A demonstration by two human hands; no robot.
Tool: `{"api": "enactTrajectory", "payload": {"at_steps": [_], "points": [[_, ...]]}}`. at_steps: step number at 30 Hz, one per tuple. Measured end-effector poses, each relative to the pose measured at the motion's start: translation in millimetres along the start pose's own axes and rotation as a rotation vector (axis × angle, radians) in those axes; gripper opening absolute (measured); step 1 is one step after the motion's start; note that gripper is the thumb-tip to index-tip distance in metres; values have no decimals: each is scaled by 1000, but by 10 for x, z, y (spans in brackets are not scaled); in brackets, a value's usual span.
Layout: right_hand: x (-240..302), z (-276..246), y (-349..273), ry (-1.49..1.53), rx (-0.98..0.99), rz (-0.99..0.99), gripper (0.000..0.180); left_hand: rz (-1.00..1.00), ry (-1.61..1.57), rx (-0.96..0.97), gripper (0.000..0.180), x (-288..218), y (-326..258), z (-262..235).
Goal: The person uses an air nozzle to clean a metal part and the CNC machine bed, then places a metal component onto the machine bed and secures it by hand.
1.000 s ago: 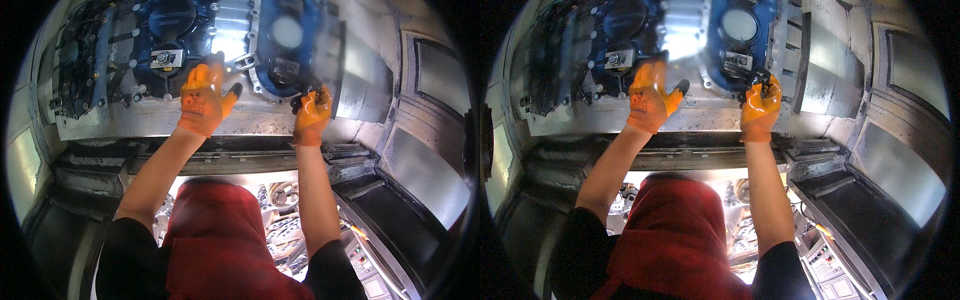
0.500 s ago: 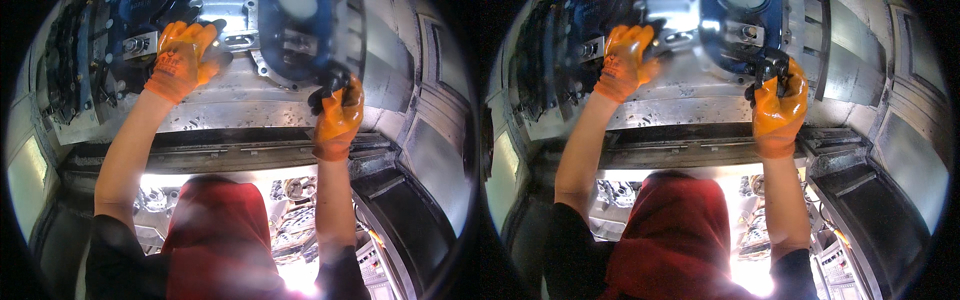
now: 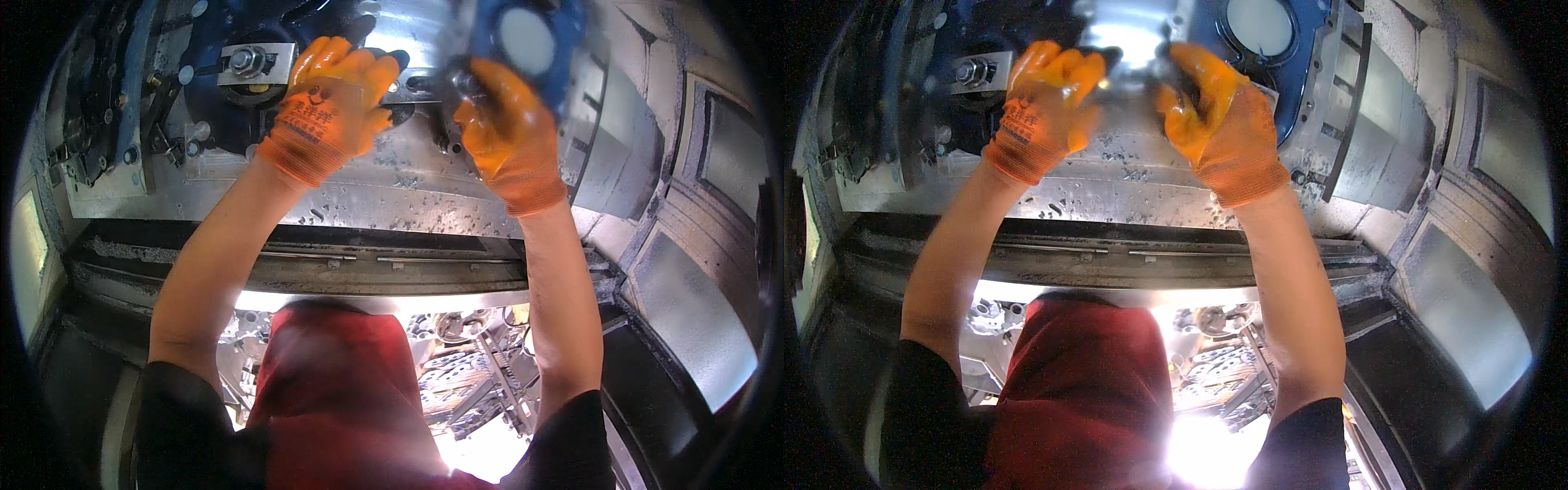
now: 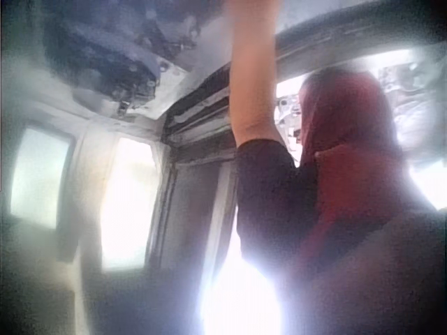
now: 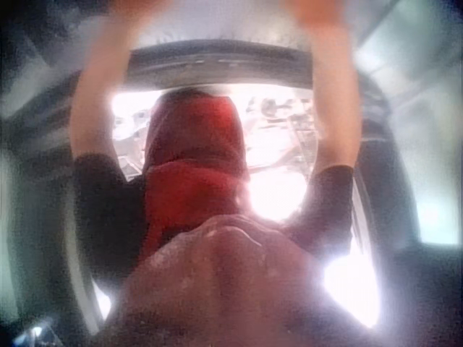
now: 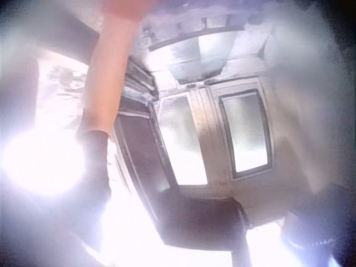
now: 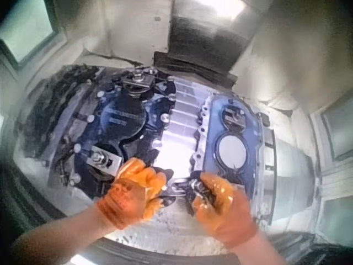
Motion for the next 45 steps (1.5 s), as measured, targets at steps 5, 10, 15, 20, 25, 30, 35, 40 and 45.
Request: {"api": "enactTrajectory", "payload": {"at_steps": [5,10,15,20,25,30,35,40,45], "points": [[-98,62,29,22,12,13,38,-45,-77,102,51,17,-16,119],[-142,75,8,-125,26,-20,40,-85,-111,100,49,39,-10,124],[-131,42,-55,123,-43,-20,43,-91,-122,108,48,36,-6,65],[-60,-65,-144,25,-91,-37,45,-64,-101,59,48,-6,-2,14],[-18,-75,-146,-18,-74,24,44,-62,-92,24,48,-8,-18,-20],[104,-301,-167,221,-221,0,38,-102,-94,74,48,27,-14,78],[-68,-254,-316,723,-116,297,37,-71,-169,94,47,8,19,-4],[8,-7,-583,747,-67,506,45,-70,-601,-201,42,-297,-278,-585],[479,269,-703,-265,395,294,47,-814,-1982,178,39,-817,-763,91]]}}
Point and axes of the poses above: each hand's wrist, its own y-axis towards the middle knuckle, its own z-axis out of the palm, x = y × z, the point moved 8 cm from there along y, towards the middle knuckle
